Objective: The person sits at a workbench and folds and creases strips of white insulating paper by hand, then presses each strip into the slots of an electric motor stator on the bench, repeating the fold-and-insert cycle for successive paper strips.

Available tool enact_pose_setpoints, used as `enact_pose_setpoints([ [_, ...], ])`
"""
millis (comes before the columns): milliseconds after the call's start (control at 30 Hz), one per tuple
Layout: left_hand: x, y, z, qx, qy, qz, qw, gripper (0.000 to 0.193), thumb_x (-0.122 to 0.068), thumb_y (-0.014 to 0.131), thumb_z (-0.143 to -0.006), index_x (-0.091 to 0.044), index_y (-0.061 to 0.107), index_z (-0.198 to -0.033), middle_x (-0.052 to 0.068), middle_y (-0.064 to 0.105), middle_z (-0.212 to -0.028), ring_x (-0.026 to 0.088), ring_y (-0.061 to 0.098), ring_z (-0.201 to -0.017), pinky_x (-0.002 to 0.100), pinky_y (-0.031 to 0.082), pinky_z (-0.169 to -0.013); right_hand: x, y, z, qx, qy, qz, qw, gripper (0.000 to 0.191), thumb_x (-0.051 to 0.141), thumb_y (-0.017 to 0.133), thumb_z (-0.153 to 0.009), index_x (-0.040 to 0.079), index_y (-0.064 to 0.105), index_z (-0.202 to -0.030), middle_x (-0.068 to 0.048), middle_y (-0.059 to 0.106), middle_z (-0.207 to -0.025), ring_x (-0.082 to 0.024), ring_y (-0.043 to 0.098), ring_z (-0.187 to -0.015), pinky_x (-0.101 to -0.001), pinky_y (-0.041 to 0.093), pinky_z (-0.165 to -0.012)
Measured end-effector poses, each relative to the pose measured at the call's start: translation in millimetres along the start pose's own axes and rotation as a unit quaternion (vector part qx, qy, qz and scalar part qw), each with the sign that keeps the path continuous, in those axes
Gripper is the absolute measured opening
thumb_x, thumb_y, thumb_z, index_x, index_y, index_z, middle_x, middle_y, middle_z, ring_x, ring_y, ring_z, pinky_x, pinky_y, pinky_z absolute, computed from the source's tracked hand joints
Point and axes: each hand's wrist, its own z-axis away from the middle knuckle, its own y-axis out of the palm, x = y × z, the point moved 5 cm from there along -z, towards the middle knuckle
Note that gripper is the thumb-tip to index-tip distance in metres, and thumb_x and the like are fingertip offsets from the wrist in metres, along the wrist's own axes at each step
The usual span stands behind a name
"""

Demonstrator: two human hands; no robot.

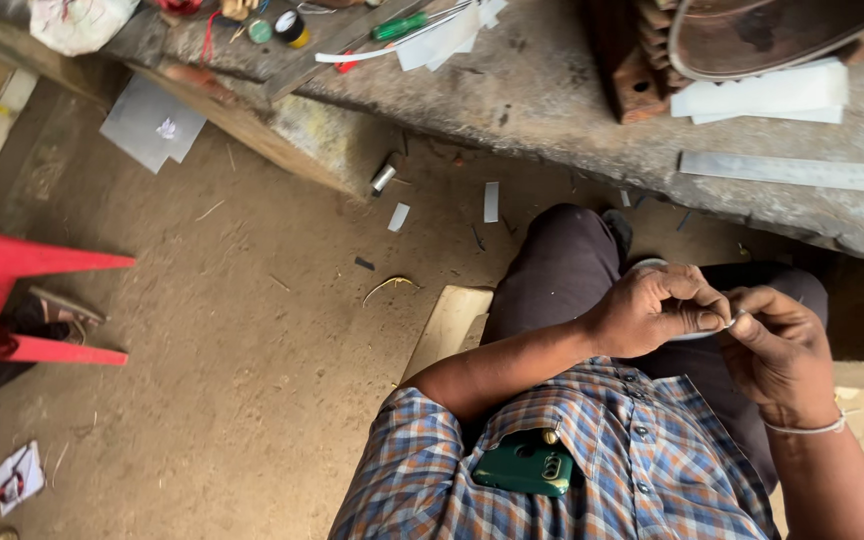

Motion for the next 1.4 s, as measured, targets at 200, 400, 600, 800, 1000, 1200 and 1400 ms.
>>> enact_pose_setpoints([
  [200,13.3,-3.2,-1.3,-0.049,-0.032,0.043,0.997,0.008,-0.014,0.072,-0.101,-0.008,0.069,-0.095,-0.002,0.071,-0.089,0.003,0.066,-0.084,0.022,0.055,-0.078,13.5,26.3,7.2,-0.014,-0.027,0.13,0.991,0.011,-0.003,0.076,-0.094,-0.005,0.067,-0.097,-0.009,0.062,-0.099,-0.014,0.057,-0.077,-0.024,0.042,-0.061],
  [400,43.8,-20.3,-2.4,-0.147,-0.023,0.222,0.964,0.007,-0.011,0.07,-0.107,-0.007,0.066,-0.103,-0.002,0.068,-0.097,0.003,0.061,-0.088,0.02,0.051,-0.083,17.8,71.5,8.6,0.0,0.022,0.345,0.938,0.023,0.003,0.074,-0.084,0.0,0.067,-0.106,-0.005,0.069,-0.098,-0.011,0.062,-0.09,-0.0256,0.049,-0.077],
  [600,50.0,-21.0,16.4,-0.037,-0.058,0.226,0.972,0.008,-0.009,0.07,-0.106,-0.008,0.065,-0.113,0.003,0.069,-0.106,0.009,0.065,-0.093,0.026,0.058,-0.085,66.8,33.9,16.4,-0.213,-0.135,0.242,0.937,0.011,0.021,0.065,-0.108,0.013,0.057,-0.109,0.004,0.06,-0.09,-0.007,0.063,-0.081,-0.0226,0.053,-0.075],
  [800,23.9,-19.6,6.9,0.021,-0.099,0.023,0.995,0.038,-0.018,0.07,-0.099,-0.011,0.062,-0.136,0.003,0.075,-0.107,0.008,0.073,-0.089,0.027,0.064,-0.085,54.9,27.7,18.8,-0.125,-0.214,0.421,0.873,0.052,0.006,0.077,-0.095,0.0,0.048,-0.137,-0.004,0.063,-0.108,-0.01,0.063,-0.089,-0.0223,0.052,-0.08],
  [1000,-9.6,0.0,-4.2,0.012,-0.018,-0.079,0.997,0.042,-0.019,0.076,-0.094,-0.014,0.064,-0.134,0.004,0.078,-0.103,0.006,0.074,-0.086,0.025,0.062,-0.081,34.9,46.4,17.1,-0.054,-0.194,0.337,0.92,0.043,-0.004,0.079,-0.1,0.002,0.047,-0.128,-0.006,0.063,-0.108,-0.01,0.061,-0.096,-0.0202,0.053,-0.09],
  [1200,-5.4,-6.5,-3.8,-0.05,-0.059,-0.14,0.987,0.022,-0.021,0.074,-0.101,-0.011,0.072,-0.12,0.002,0.078,-0.091,0.008,0.075,-0.079,0.024,0.061,-0.072,41.7,60.7,16.6,-0.119,-0.137,0.378,0.908,0.024,0.005,0.071,-0.089,-0.001,0.064,-0.111,0.001,0.069,-0.109,-0.002,0.066,-0.092,-0.0158,0.052,-0.079],
  [1400,-12.6,-7.9,-3.5,-0.069,0.016,-0.228,0.971,0.014,-0.026,0.071,-0.103,-0.014,0.075,-0.109,0.001,0.078,-0.096,0.011,0.076,-0.087,0.024,0.061,-0.079,47.0,63.7,16.9,-0.096,-0.17,0.395,0.898,0.02,-0.003,0.077,-0.102,-0.007,0.067,-0.119,-0.007,0.071,-0.11,-0.007,0.068,-0.099,-0.0187,0.055,-0.09],
])
